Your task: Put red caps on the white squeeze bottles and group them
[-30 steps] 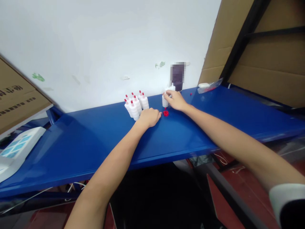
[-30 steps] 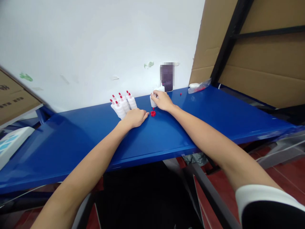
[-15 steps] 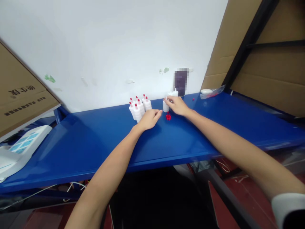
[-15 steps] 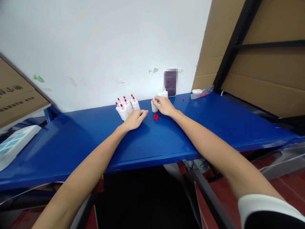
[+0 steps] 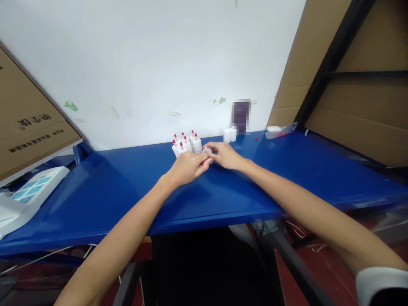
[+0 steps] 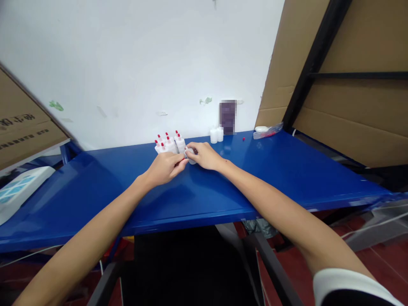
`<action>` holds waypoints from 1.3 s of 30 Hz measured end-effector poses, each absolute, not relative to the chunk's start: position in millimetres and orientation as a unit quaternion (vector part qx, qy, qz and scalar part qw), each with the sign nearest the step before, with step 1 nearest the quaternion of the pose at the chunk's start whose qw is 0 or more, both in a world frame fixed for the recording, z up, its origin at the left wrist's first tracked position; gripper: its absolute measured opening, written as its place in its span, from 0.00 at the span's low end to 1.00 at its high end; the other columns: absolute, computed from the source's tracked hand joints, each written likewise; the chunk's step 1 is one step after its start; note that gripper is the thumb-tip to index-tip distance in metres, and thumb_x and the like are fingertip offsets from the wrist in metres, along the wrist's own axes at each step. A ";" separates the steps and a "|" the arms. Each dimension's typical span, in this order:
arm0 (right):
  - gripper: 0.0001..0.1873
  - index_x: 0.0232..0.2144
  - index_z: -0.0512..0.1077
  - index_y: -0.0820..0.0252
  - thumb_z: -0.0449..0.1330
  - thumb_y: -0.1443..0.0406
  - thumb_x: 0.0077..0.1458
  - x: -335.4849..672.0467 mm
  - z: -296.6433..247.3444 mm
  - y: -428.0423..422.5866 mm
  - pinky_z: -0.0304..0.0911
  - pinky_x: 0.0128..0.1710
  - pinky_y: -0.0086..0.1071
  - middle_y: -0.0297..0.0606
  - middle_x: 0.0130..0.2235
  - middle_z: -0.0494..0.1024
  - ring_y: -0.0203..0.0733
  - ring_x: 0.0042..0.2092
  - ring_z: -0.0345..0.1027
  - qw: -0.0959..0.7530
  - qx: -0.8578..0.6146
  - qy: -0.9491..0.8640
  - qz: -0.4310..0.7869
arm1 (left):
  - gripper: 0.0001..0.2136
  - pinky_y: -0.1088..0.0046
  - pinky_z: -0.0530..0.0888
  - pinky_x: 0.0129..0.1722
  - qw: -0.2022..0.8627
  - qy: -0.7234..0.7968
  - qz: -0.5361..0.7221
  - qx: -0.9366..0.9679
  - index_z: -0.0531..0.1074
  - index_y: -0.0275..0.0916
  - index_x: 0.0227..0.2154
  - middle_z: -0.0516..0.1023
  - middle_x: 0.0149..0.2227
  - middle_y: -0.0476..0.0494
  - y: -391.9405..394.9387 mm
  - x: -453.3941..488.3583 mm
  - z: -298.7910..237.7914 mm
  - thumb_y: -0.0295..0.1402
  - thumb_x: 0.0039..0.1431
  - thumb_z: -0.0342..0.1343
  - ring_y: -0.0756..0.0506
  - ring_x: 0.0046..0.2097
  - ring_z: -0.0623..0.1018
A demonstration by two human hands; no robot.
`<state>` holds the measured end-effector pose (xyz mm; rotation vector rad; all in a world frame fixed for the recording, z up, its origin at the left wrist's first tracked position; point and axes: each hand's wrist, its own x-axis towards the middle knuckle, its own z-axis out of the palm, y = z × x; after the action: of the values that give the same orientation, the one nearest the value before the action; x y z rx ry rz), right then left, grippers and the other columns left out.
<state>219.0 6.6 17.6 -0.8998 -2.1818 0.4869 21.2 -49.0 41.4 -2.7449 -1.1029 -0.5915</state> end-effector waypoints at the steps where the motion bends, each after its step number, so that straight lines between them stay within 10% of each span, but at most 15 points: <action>1: 0.16 0.41 0.77 0.60 0.54 0.57 0.62 216.9 18.7 3.3 0.59 0.37 0.32 0.36 0.34 0.79 0.40 0.33 0.68 0.353 -0.346 -0.849 0.189 | 0.20 0.71 0.64 0.31 0.078 -0.374 -0.192 -0.904 0.71 0.39 0.28 0.75 0.25 0.43 -50.2 12.9 38.6 0.39 0.70 0.39 0.47 0.28 0.73; 18: 0.14 0.37 0.81 0.63 0.57 0.62 0.55 195.6 26.9 -25.7 0.60 0.33 0.31 0.34 0.30 0.78 0.37 0.31 0.66 0.301 -0.262 -0.847 0.351 | 0.20 0.73 0.61 0.28 0.054 -0.418 -0.279 -0.862 0.66 0.38 0.24 0.74 0.24 0.46 -51.8 -2.9 19.7 0.40 0.71 0.41 0.50 0.25 0.69; 32: 0.10 0.38 0.78 0.63 0.59 0.64 0.55 181.8 10.1 -21.5 0.64 0.53 0.38 0.38 0.37 0.82 0.43 0.44 0.74 0.267 -0.214 -0.736 0.584 | 0.18 0.76 0.61 0.25 -0.071 -0.364 -0.307 -0.877 0.61 0.38 0.22 0.70 0.19 0.52 -52.7 -3.6 29.5 0.36 0.70 0.44 0.54 0.21 0.67; 39: 0.10 0.35 0.73 0.62 0.60 0.70 0.46 180.2 16.5 -32.2 0.66 0.40 0.32 0.34 0.32 0.79 0.39 0.36 0.72 0.255 -0.276 -0.741 0.557 | 0.17 0.76 0.59 0.25 -0.061 -0.357 -0.304 -0.881 0.60 0.38 0.22 0.69 0.19 0.52 -51.5 -4.1 28.8 0.33 0.69 0.45 0.54 0.21 0.65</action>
<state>180.2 -32.2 16.5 -0.7495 -2.0125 1.5120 -4.1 -51.5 28.8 -2.8809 -1.1668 -0.9955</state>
